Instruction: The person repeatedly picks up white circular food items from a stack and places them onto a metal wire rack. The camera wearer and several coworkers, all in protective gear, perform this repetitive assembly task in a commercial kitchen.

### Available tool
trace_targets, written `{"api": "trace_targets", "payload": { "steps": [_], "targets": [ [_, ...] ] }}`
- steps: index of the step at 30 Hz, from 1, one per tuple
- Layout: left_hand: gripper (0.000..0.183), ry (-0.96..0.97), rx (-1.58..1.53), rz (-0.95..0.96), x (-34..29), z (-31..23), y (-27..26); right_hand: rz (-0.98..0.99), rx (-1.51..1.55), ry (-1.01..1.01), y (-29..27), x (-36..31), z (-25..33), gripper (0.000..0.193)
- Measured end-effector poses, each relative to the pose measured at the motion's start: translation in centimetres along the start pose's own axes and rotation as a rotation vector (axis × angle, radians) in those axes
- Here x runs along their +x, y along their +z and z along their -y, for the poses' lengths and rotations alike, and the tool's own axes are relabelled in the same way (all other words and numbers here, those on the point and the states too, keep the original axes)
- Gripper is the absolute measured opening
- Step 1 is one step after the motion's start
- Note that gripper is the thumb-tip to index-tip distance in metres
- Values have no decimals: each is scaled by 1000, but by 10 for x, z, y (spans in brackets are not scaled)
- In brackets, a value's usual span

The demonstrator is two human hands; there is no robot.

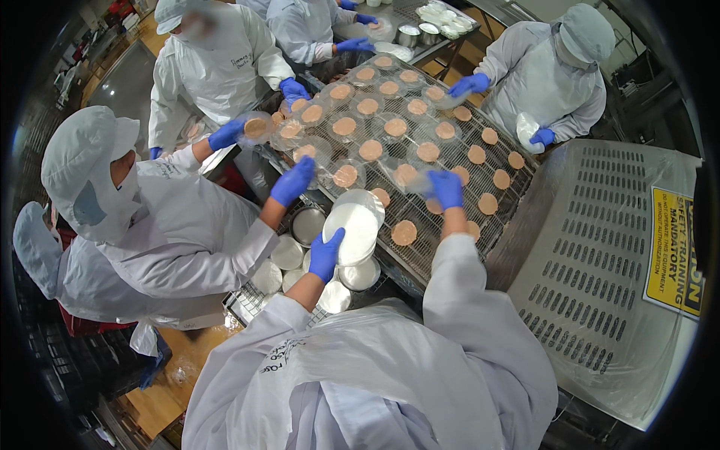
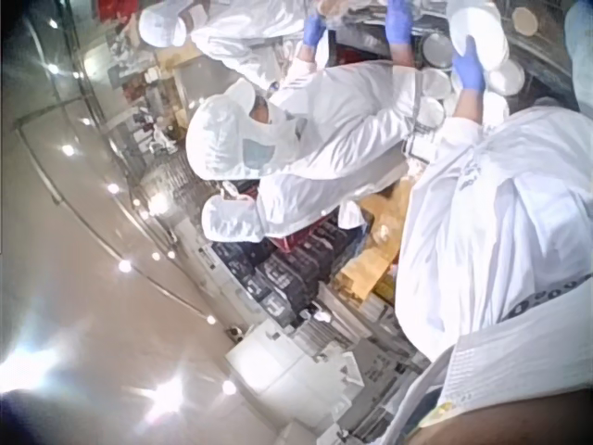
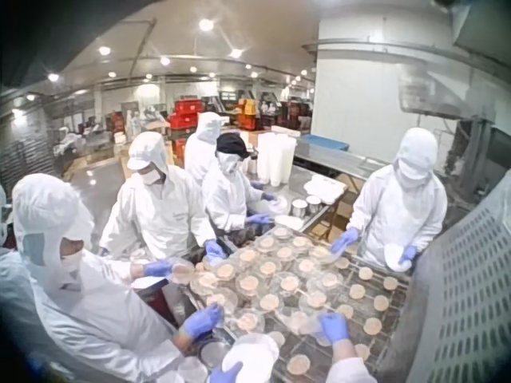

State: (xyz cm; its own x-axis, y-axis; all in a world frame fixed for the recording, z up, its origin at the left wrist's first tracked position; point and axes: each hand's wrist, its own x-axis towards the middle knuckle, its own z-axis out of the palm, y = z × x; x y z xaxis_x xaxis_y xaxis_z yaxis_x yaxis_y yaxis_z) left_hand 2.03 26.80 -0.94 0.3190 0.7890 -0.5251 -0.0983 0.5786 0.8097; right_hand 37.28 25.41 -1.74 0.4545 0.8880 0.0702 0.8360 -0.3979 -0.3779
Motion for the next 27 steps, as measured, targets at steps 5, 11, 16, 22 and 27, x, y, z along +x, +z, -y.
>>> {"api": "trace_targets", "payload": {
  "steps": [5, 11, 16, 22, 27],
  "targets": [
    [48, -28, -21, 9, -1, -2, -4, -433, 41, 237, 0, 34, -70, 23],
    [48, -12, -41, -46, 15, -14, -30, -32, 147, 245, 57, -16, 22, 26],
    [47, 5, -56, -92, 19, -38, -40, -290, 175, -147, 60, 67, 109, 30],
    [48, 23, -29, -123, 13, -48, -41, 209, -227, -186, 43, 192, 135, 29],
    [47, 15, -61, -188, 13, -60, -48, -226, -42, -301, 12, 180, 155, 35]
  ]
}}
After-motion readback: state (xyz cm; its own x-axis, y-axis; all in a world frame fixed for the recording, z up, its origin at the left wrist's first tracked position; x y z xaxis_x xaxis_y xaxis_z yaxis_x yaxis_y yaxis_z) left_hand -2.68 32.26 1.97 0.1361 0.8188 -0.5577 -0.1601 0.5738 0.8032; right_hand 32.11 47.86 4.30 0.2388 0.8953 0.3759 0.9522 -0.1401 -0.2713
